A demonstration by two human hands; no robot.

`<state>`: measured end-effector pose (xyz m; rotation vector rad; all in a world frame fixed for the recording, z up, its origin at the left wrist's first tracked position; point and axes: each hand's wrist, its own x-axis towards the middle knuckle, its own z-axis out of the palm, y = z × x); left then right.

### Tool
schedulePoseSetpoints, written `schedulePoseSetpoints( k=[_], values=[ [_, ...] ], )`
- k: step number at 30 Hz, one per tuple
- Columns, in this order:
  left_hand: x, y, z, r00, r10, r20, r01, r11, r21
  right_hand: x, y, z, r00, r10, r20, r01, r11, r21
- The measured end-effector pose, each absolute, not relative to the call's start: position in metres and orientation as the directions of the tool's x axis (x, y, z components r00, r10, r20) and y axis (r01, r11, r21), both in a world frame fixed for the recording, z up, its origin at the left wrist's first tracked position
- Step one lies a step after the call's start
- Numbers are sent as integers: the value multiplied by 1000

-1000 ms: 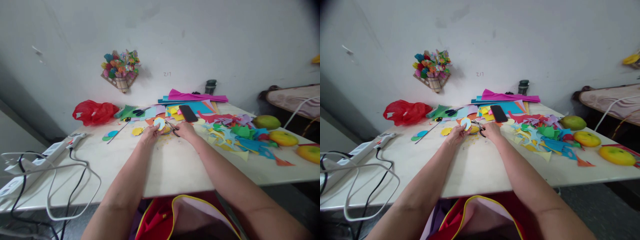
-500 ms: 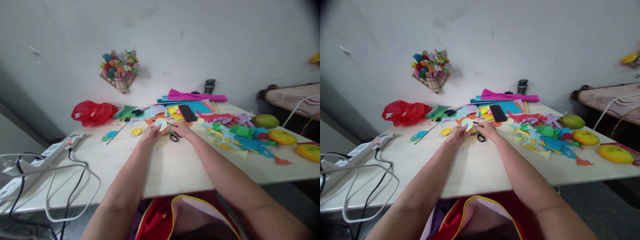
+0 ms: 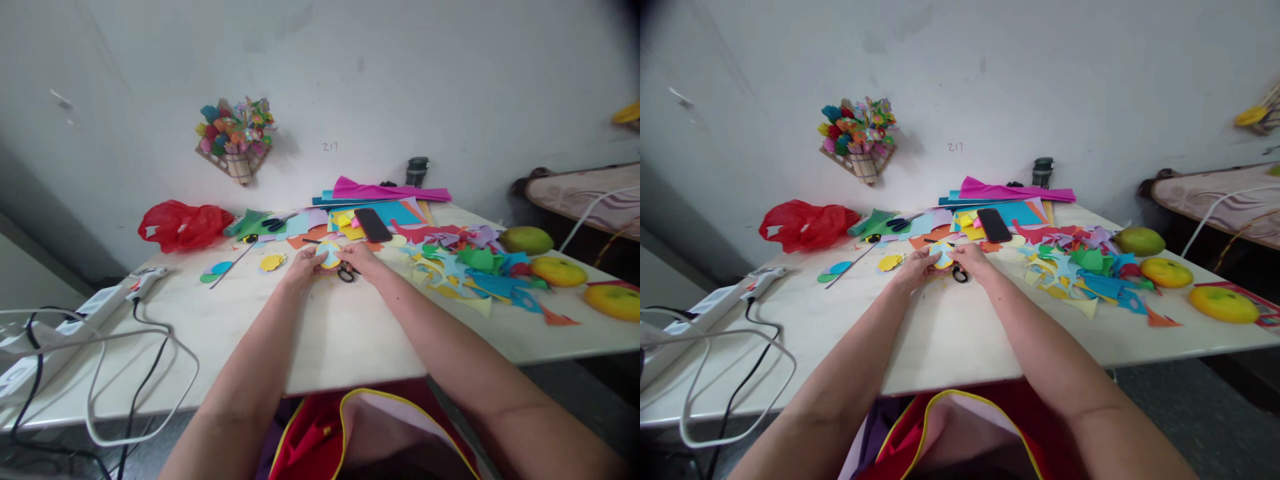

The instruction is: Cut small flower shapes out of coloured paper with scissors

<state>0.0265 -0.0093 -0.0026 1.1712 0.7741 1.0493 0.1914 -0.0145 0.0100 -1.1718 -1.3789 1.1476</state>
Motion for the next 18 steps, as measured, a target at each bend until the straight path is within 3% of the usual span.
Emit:
schedulePoseSetpoints(
  k=[10,18],
  values=[
    [27,-6,-3,259,966,15,-210,41,977,190,-14,8,4,994,108,174,106,-979],
    [27,-3,-6,237,972,1,-235,56,970,190,-12,5,-11,994,108,76,109,-991]
  ],
)
